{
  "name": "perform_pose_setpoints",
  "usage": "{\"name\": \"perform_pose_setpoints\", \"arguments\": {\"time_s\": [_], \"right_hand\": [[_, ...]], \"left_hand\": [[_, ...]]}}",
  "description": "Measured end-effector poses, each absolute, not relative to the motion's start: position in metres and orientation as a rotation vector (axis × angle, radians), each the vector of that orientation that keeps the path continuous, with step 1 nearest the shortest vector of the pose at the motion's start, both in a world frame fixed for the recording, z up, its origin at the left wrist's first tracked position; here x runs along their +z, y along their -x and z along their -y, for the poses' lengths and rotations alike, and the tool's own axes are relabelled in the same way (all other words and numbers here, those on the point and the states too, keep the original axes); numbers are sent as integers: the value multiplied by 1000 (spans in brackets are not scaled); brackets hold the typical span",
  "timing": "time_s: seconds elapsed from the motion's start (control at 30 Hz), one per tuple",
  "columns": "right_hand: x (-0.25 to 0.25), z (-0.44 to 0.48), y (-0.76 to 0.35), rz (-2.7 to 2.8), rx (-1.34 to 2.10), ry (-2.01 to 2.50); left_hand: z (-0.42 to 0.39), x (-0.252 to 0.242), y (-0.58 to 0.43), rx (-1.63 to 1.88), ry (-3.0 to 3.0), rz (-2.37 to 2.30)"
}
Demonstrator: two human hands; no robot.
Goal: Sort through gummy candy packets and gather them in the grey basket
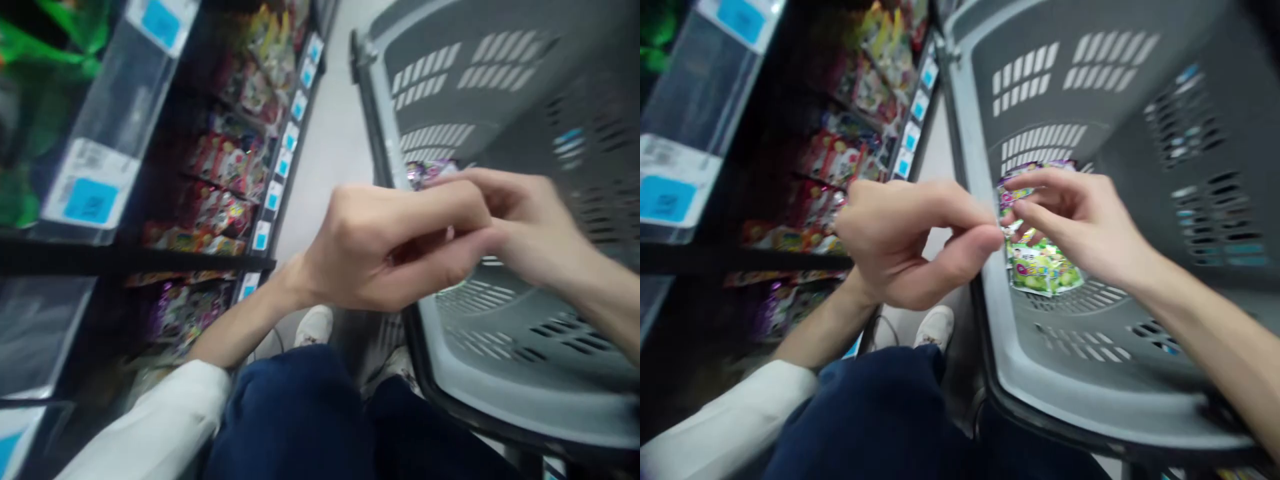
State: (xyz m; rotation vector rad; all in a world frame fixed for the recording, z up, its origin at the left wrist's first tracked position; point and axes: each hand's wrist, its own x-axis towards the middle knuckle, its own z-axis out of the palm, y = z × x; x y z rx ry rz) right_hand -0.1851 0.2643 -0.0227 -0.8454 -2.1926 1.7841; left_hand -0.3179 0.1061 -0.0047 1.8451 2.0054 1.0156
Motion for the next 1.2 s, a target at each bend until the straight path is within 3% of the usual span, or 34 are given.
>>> {"name": "perform_pose_setpoints", "arguments": {"time_s": [0.13, 0.27, 0.47, 0.6, 0.7, 0.8, 0.93, 1.07, 1.2], "right_hand": [[-30, -288, 188, 1829, 1729, 1103], [-48, -316, 180, 1638, 1721, 1213], [-80, -319, 170, 1819, 1586, 1335], [-101, -313, 167, 2190, 1461, 1471], [-108, -320, 175, 2763, 1264, 1297], [-115, -328, 199, 3337, 726, 842], [-146, -334, 247, 3625, 188, 396], [-189, -335, 281, 3700, 15, 306], [-213, -342, 288, 3727, 83, 353]], "left_hand": [[-162, -10, 312, 881, -2170, -1719], [-170, -13, 307, 628, -2183, -1862], [-156, -8, 297, 297, -2167, -1895], [-152, -10, 290, 286, -2231, -1876], [-147, -13, 285, 325, -2254, -1856], [-138, -15, 279, 348, -2230, -1845], [-129, -16, 273, 386, -2240, -1840], [-128, -16, 270, 346, -2229, -1762], [-129, -15, 270, 342, -2194, -1714]]}}
